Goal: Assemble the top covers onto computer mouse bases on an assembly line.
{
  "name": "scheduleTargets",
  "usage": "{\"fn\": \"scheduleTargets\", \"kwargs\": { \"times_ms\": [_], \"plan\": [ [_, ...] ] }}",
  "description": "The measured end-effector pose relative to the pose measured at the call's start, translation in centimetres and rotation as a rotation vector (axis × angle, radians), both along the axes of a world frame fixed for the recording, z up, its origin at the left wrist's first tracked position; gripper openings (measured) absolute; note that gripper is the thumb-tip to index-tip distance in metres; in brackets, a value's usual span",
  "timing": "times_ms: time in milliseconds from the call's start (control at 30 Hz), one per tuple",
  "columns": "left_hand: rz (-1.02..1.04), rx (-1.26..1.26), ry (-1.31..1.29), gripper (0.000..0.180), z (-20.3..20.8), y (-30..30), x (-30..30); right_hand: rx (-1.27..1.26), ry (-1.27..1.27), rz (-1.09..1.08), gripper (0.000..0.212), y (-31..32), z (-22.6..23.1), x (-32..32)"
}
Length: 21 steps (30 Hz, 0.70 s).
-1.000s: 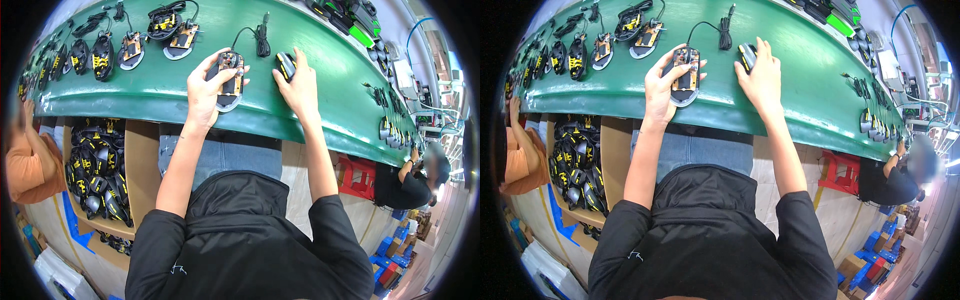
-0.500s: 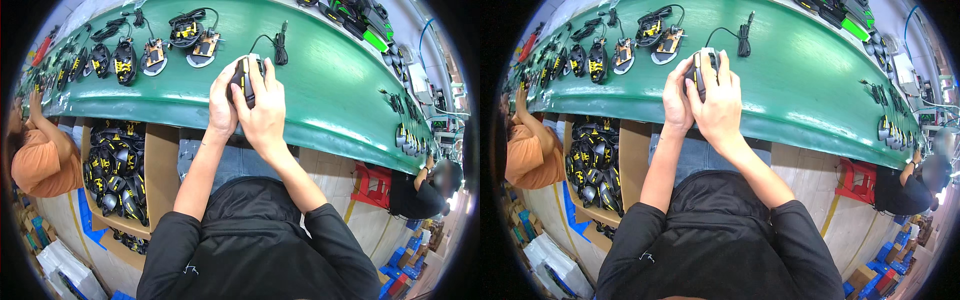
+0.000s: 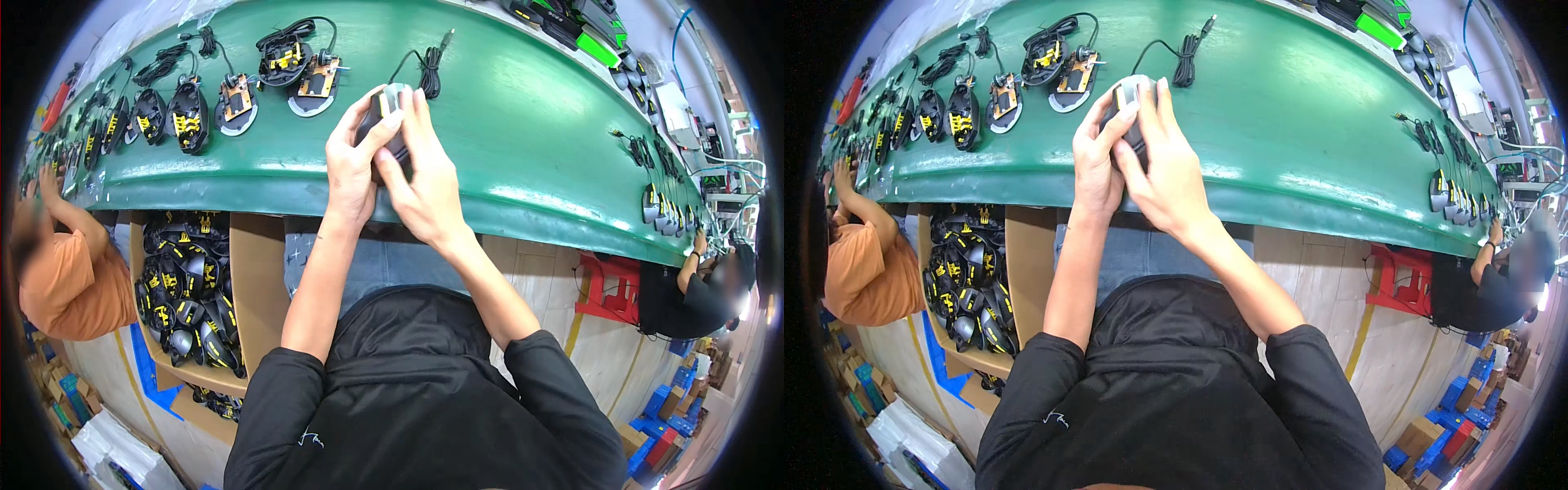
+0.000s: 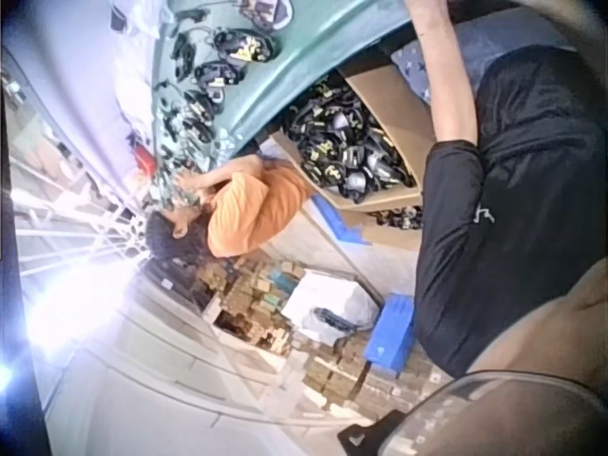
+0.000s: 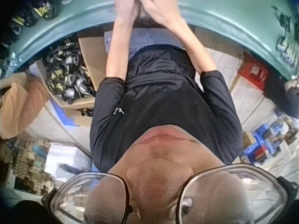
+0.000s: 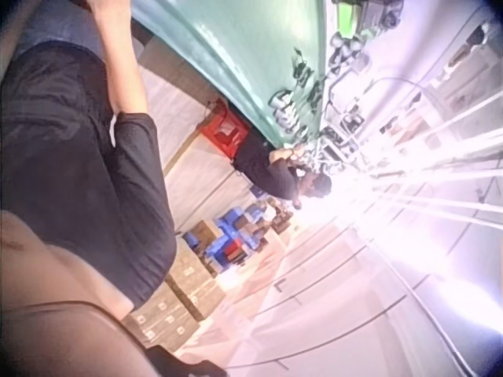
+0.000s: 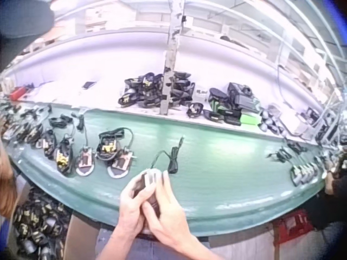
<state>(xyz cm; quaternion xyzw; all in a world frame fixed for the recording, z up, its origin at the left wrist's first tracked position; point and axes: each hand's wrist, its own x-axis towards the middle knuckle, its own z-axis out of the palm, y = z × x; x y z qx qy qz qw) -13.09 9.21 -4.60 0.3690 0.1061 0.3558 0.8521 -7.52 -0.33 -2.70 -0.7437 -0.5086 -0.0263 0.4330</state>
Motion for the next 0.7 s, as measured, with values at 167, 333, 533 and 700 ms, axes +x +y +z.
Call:
{"fn": "scheduleTargets", "kwargs": {
  "times_ms": [167,333,533,700],
  "plan": [
    [-0.063,0.028,-0.082,0.050,-0.2,-0.7,-0.8,0.217,0.953,0.119,0.078,-2.3,0.9,0.4],
    [0.001,0.339,0.070,0.032,1.0,-0.6,-1.6,0.134,0.468,-0.009,0.069,-3.8,0.1,2.4],
    [0.015,0.483,0.074,0.027,0.7,-0.9,-1.8,0.282,0.461,0.076,0.046,-4.7,1.4,3.3],
    [0.026,0.621,0.078,0.026,0.7,-1.2,-1.3,0.232,0.420,0.022,0.025,-5.7,2.7,3.6]
  ]
}}
